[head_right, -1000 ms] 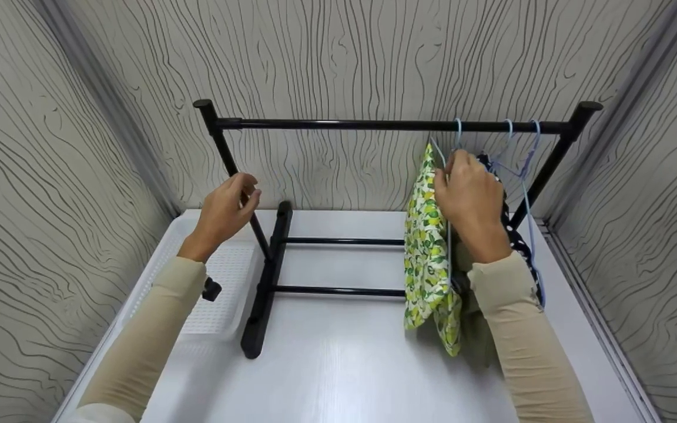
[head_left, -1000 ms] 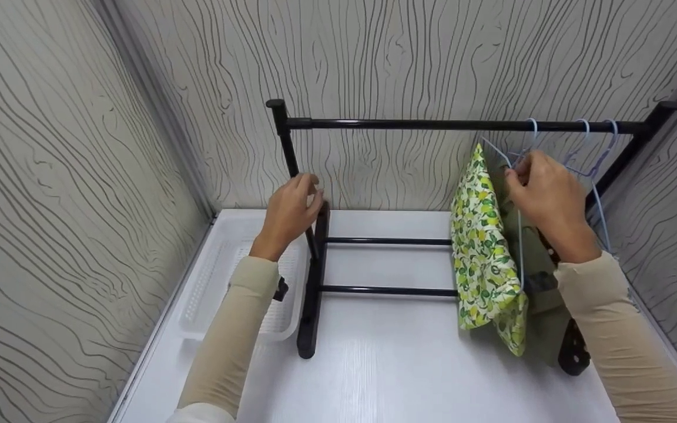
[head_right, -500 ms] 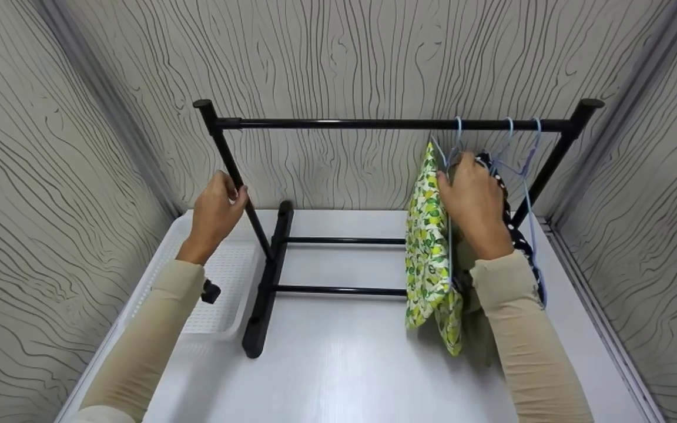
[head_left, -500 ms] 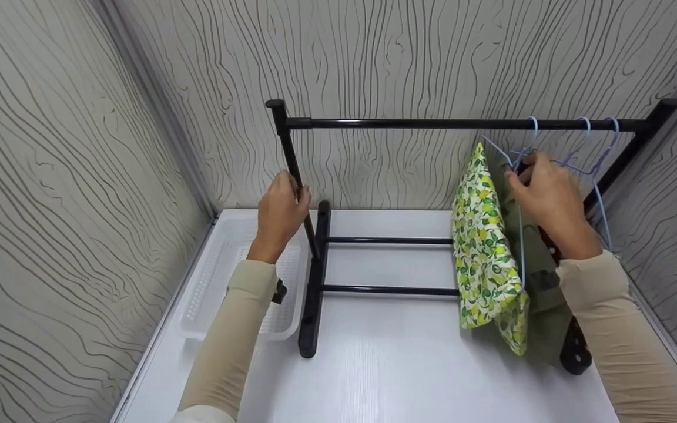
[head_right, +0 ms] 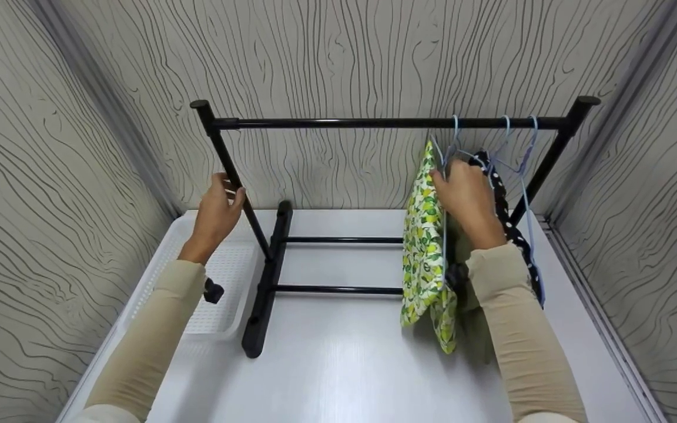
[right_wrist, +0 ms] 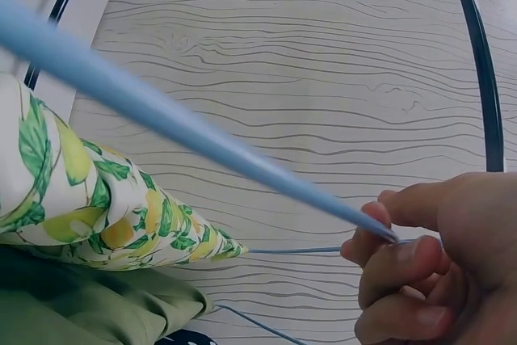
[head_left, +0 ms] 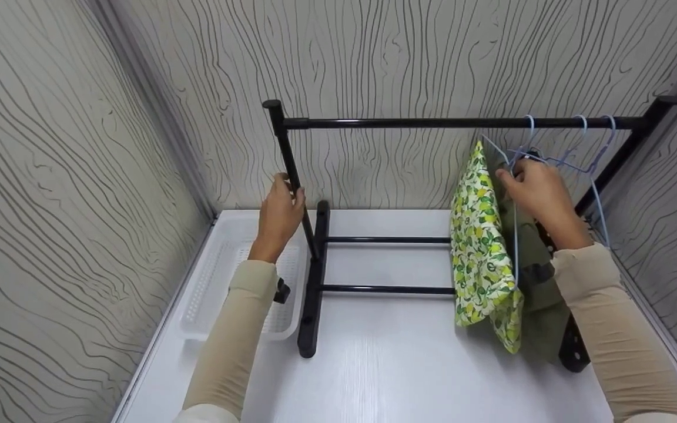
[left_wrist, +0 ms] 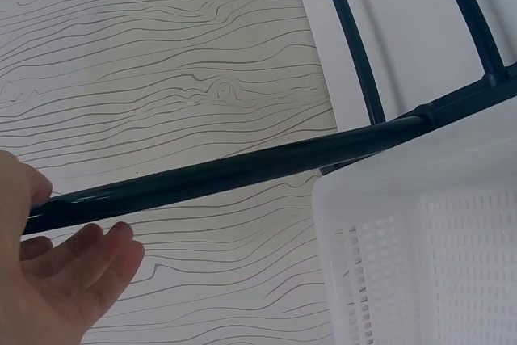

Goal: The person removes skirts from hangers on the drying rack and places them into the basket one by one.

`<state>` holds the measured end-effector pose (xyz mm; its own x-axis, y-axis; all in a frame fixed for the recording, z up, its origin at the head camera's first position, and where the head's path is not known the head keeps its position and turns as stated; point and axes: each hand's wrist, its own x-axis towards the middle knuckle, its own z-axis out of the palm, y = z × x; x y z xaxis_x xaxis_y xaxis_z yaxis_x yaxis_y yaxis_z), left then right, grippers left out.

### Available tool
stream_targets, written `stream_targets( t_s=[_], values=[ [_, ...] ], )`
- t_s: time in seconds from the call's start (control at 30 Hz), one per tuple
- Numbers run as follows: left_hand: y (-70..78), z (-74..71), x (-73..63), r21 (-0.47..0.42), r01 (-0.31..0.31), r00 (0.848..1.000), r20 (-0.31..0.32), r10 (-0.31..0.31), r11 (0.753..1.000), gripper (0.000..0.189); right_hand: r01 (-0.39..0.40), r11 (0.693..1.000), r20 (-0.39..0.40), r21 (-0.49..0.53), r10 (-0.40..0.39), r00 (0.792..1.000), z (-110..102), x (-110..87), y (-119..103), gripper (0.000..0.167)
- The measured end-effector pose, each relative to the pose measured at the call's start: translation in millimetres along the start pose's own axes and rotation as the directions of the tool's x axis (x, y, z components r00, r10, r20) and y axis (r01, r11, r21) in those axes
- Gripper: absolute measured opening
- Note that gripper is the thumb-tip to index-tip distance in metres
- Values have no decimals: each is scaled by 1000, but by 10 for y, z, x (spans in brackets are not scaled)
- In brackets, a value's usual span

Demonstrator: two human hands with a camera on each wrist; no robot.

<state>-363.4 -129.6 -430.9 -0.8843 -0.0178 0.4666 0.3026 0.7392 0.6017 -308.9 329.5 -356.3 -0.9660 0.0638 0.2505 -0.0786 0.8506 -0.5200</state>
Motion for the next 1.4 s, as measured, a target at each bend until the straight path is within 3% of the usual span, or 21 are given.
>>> stream_targets(
  t_s=[0.27,0.9,1.4],
  values=[
    [-4,38,2,-38,64,996,69,-61,997,43,14,1000,-32,18,-14,999,0,44,19,69],
    [-4,79,1,-60,67,996,66,-63,996,34,35,999,-99,-19,-37,994,108,112,-6,61],
    [-25,87,-24,-54,62,997,56,-59,997,33,67,998,-179,14,-64,982,197,101,-129,58]
  ],
)
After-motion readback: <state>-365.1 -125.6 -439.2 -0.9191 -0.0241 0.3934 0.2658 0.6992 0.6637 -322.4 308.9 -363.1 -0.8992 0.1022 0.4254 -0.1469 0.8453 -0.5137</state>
